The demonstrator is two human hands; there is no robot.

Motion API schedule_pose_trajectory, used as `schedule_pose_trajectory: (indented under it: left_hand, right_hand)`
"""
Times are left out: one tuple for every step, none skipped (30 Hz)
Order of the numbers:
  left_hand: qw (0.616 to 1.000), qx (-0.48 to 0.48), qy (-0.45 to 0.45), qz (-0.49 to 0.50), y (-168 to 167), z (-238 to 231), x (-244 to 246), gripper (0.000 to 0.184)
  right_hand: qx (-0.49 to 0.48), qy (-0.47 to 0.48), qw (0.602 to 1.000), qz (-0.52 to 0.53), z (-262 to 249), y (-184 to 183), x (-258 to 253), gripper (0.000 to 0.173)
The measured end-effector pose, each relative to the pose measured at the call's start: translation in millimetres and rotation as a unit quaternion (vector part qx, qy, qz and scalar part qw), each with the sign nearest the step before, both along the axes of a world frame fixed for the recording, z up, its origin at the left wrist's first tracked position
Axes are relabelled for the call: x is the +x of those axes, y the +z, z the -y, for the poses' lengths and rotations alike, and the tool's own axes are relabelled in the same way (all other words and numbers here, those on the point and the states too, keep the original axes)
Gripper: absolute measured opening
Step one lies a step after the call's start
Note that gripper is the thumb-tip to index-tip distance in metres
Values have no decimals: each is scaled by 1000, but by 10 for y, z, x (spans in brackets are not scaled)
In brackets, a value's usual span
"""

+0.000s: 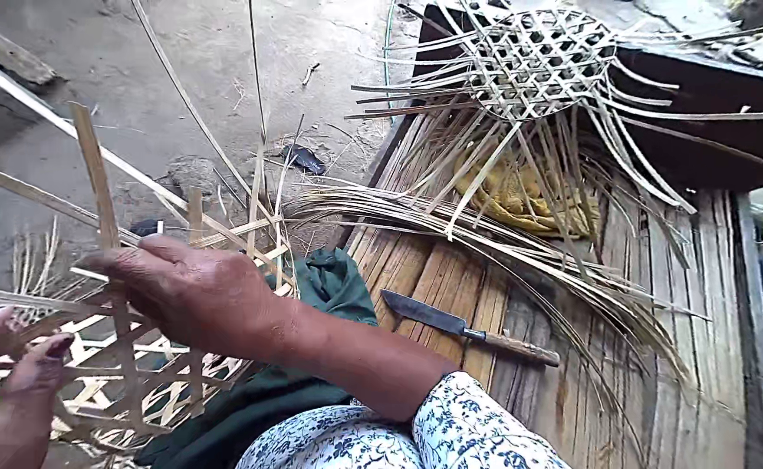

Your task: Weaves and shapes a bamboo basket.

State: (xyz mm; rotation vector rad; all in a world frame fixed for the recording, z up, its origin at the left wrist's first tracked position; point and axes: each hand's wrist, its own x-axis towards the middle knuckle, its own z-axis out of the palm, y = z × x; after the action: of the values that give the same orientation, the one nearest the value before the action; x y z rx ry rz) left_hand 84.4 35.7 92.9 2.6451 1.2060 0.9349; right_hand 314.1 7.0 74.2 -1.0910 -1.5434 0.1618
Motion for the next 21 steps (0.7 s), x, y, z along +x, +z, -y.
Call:
schedule_pose_trajectory:
  left_hand:
    - [999, 47, -13, 9, -3, 18, 41, 36]
    - [994, 103, -29, 15, 28, 43, 103, 35]
    - [988, 145, -45, 6, 89, 66, 186, 36]
    - [983, 171, -61, -15, 156, 79, 292, 37]
    - [980, 181, -67, -43, 202, 84, 405, 38]
    - [978, 185, -66, -71, 223, 71, 489, 37]
    - [977, 183, -60, -92, 233, 50, 533, 35]
    - [977, 180, -55, -97, 253, 36, 542, 33]
    - [979, 176, -49, -93, 280, 32, 526, 32]
    - [982, 166, -45, -81, 297, 31, 497, 30]
    - [985, 156, -41, -66, 296, 33, 463, 29]
    - [987, 148, -36, -53, 277, 40, 433, 28]
    - [988, 143, -31, -43, 255, 50, 412, 27]
    - [990, 136, -28, -36, 240, 70, 402, 26]
    - [991, 128, -26, -30, 233, 94, 401, 25]
    - [992, 120, -27, -23, 232, 118, 408, 24]
    - [993, 112, -28, -18, 231, 142, 425, 22]
    - [994, 107, -31, -11, 229, 161, 449, 20]
    - [994, 101, -35, -3, 226, 174, 476, 16]
    - [994, 98, -38, 3, 218, 181, 492, 13]
    - [995, 96, -40, 8, 197, 182, 493, 11]
  right_hand:
    - [-7, 6, 1000, -12, 13, 10, 56, 23]
    - [-12, 16, 1000, -19, 29, 24, 100, 25]
    - [-14, 28, 999, -25, 47, 34, 129, 27]
    - [-17, 40, 999, -31, 61, 30, 140, 28]
    - [-17, 55, 998, -41, 68, 11, 144, 29]
    - [-18, 74, 996, -52, 74, -13, 153, 31]
    - [-21, 93, 993, -65, 82, -35, 168, 33]
    - [-21, 110, 990, -83, 91, -59, 194, 36]
    - [-17, 119, 987, -104, 105, -86, 223, 36]
    - [-12, 117, 986, -121, 123, -111, 257, 35]
    - [-13, 104, 987, -124, 145, -129, 296, 35]
    - [-20, 84, 990, -109, 165, -140, 333, 34]
    - [-28, 56, 995, -79, 177, -136, 358, 33]
    - [-35, 26, 998, -39, 185, -120, 366, 33]
    - [-39, -3, 999, 1, 194, -89, 352, 34]
    - [-43, -26, 998, 35, 210, -45, 323, 34]
    - [-45, -39, 996, 64, 231, 0, 291, 33]
    - [-49, -46, 994, 88, 251, 39, 258, 30]
    - [-53, -48, 992, 108, 264, 68, 227, 26]
    - [-59, -43, 990, 118, 273, 85, 203, 23]
    - [-67, -34, 989, 124, 280, 98, 187, 18]
